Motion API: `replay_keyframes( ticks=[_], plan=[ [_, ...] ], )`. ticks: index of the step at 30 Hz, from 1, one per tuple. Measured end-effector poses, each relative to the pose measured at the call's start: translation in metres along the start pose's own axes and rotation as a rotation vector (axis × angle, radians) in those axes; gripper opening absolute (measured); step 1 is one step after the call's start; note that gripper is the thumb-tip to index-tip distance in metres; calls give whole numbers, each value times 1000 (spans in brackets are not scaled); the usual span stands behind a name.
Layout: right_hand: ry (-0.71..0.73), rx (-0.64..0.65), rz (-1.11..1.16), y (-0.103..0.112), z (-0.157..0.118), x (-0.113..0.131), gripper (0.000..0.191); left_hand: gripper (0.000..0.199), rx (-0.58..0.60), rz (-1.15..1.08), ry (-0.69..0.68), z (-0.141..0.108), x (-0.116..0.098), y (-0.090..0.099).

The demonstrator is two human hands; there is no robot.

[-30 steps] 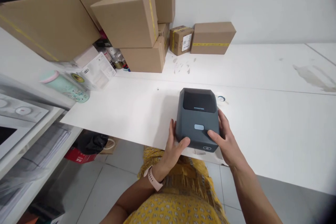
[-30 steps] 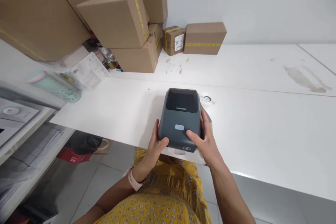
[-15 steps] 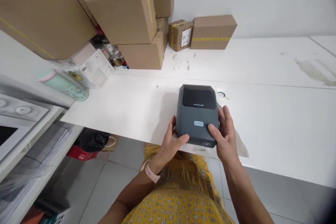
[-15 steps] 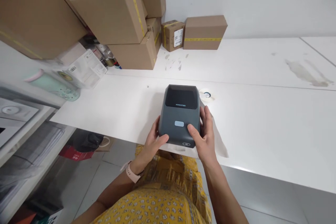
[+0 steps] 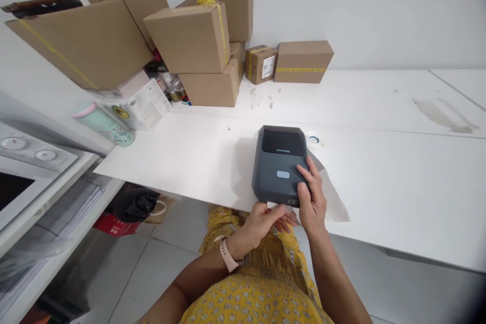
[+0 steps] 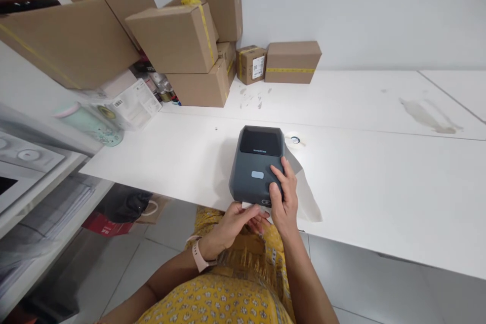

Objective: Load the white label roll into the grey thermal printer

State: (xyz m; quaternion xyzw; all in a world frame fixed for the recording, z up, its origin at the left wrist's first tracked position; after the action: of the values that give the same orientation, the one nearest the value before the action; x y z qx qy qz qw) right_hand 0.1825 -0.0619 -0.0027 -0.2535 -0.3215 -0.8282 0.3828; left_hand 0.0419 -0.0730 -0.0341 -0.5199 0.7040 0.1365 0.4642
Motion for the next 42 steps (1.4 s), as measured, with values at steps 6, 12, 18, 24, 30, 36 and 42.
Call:
replay_keyframes(
  ticks=[6, 12, 18, 24, 30, 36, 42],
  plan=[
    [22, -35, 8, 2, 2, 2, 36, 60, -21, -82, -36, 1, 8, -6],
    [284, 79, -274, 7, 14, 23, 26, 66, -55, -80, -55, 11, 17, -2],
    [361, 127, -498, 8, 25, 40, 19, 63, -110, 47, -91, 2, 16, 5],
    [394, 197, -443, 0, 33, 39, 9, 58, -581, 207, -593, -39, -20, 42],
    [37, 3, -83, -2, -20, 3, 42, 46, -603, 301, -648, -33, -30, 54],
    [-48, 13, 2, 9, -8, 12, 60, 52, -477, 260, -707, -23, -47, 50],
    [275, 144, -140, 28, 99, 41, 68, 49, -393, 86, -844, -9, -102, 50]
  ],
)
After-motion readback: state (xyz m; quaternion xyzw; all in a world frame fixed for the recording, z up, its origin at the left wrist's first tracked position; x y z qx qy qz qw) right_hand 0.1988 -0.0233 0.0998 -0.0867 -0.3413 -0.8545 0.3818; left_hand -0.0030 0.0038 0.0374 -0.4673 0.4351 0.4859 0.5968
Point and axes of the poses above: each hand's wrist, its own z-axis towards the middle knuckle, its own y-axis out of the back of the hand, x = y × z, the point moved 6 cm from there along z, towards the middle knuckle, and after that the axes turned 11 degrees about y, right-handed, at the moved point
